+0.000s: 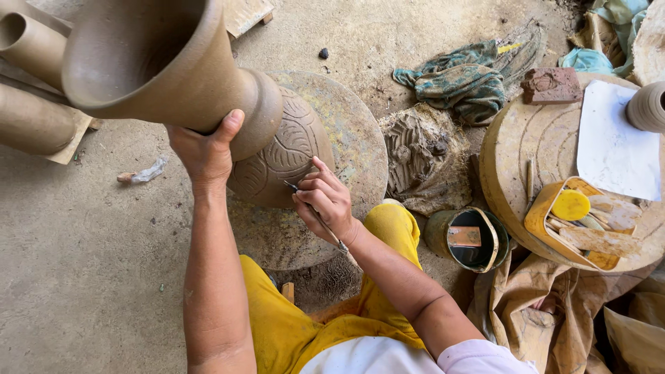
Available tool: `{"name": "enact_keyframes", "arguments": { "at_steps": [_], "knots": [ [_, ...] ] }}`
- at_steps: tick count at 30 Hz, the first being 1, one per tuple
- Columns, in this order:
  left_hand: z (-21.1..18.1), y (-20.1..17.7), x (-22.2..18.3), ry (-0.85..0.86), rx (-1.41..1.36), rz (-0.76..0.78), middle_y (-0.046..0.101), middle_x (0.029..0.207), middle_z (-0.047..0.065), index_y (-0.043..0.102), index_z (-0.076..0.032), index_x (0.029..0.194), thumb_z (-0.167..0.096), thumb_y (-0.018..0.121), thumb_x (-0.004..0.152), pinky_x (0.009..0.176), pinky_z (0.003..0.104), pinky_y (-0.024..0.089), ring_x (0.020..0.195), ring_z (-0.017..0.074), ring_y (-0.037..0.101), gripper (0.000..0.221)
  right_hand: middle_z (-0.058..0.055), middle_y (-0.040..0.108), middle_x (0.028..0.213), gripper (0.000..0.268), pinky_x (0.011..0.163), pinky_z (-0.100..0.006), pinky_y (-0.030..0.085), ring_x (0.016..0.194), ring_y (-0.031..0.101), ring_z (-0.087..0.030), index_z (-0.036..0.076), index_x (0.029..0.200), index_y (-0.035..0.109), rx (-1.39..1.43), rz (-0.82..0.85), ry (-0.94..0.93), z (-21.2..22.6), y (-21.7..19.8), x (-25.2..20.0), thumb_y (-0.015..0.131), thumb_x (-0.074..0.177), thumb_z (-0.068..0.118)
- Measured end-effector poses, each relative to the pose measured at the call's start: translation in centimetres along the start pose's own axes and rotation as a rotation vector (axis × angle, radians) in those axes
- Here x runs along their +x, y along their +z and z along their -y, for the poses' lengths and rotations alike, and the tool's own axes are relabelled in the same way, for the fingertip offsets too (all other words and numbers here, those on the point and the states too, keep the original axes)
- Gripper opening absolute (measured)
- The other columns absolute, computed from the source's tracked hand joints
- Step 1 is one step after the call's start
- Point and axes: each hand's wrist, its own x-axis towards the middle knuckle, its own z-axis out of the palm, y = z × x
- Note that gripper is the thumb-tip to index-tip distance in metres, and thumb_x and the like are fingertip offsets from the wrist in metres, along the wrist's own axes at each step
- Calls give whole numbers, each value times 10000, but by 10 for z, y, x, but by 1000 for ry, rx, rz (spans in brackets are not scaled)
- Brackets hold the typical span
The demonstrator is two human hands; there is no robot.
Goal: The person carves decorative leaf patterns into the exterior of a clay vase using a small pointed tool, occasionally brushing away excess clay shavings.
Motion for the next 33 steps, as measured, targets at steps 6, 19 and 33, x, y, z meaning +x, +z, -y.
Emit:
{"name": "enact_keyframes", "arguments": {
  "at_steps": [6, 19, 33],
  "knots": [
    [0, 1, -1, -82, 8, -2, 583, 1328, 115, 448, -20, 1414, -373, 949, 744, 1186, 415, 513, 1266, 259, 617, 908, -100, 678, 877, 202, 1143, -572, 468, 873, 692, -265, 31, 874, 624, -45, 47, -19, 12, -1, 19, 774, 780, -66],
    [-7, 6, -1, -19, -33, -24, 631, 1346, 126, 474, -2, 1412, -297, 952, 740, 1157, 390, 500, 1246, 245, 629, 875, -106, 672, 860, 194, 1142, -587, 451, 873, 692, -276, 25, 864, 631, -25, 51, -46, 9, -1, 16, 754, 743, -65],
    [-10, 8, -5, -35, 19, -30, 666, 1290, 141, 527, 11, 1355, -304, 951, 724, 1092, 390, 535, 1186, 251, 662, 823, -70, 688, 871, 207, 1092, -523, 511, 903, 704, -261, 48, 867, 619, -75, 15, 20, 13, 1, 19, 777, 780, -55]
  ]
}}
